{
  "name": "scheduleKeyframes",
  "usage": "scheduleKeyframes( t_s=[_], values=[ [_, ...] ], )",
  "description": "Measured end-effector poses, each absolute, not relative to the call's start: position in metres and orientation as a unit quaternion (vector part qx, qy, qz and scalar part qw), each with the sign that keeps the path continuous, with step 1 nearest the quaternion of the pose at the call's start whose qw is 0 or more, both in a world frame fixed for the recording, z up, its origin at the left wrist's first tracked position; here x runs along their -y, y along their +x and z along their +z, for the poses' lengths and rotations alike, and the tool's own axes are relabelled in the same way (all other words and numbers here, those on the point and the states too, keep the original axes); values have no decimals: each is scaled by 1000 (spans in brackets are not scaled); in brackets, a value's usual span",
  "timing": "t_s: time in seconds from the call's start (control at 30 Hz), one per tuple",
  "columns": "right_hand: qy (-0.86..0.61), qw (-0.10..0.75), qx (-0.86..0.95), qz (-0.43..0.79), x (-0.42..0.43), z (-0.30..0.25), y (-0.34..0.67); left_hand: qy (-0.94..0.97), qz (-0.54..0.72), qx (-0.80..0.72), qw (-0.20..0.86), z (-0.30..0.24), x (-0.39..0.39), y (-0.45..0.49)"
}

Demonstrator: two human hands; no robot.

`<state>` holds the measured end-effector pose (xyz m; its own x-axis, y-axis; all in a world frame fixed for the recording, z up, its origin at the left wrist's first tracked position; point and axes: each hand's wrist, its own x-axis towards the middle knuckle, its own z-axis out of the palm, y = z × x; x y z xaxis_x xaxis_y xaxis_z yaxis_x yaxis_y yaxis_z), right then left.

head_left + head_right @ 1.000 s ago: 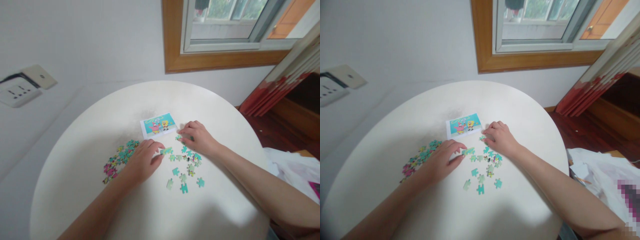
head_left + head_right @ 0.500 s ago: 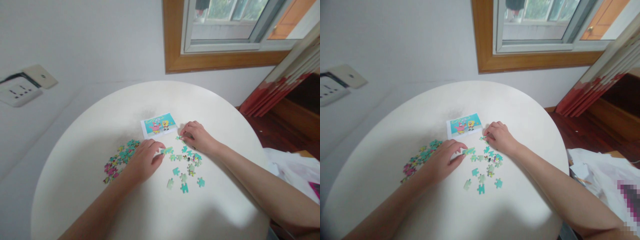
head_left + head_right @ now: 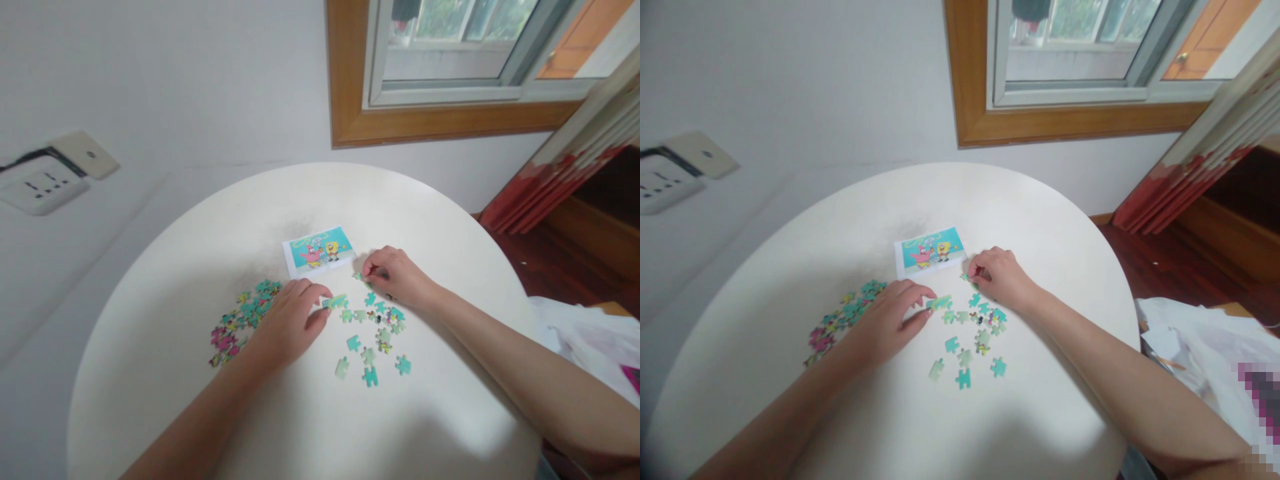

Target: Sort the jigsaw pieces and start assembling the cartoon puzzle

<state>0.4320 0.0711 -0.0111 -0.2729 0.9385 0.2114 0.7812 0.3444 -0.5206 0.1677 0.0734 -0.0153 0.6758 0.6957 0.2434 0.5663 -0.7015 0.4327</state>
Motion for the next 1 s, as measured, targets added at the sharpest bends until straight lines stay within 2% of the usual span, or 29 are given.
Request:
scheduleKeyframes(
  t_s=[0.3,0.57,1.0],
  values=[
    [-512,302,775,214,-62,-1,424,902,186,-359,151,-16,-72,171],
    [-477,245,814,224,-58,-2,416,902,186,-363,144,-15,-72,172],
    [-458,230,832,214,-60,-3,420,903,182,-363,141,-16,-73,172]
  ],
)
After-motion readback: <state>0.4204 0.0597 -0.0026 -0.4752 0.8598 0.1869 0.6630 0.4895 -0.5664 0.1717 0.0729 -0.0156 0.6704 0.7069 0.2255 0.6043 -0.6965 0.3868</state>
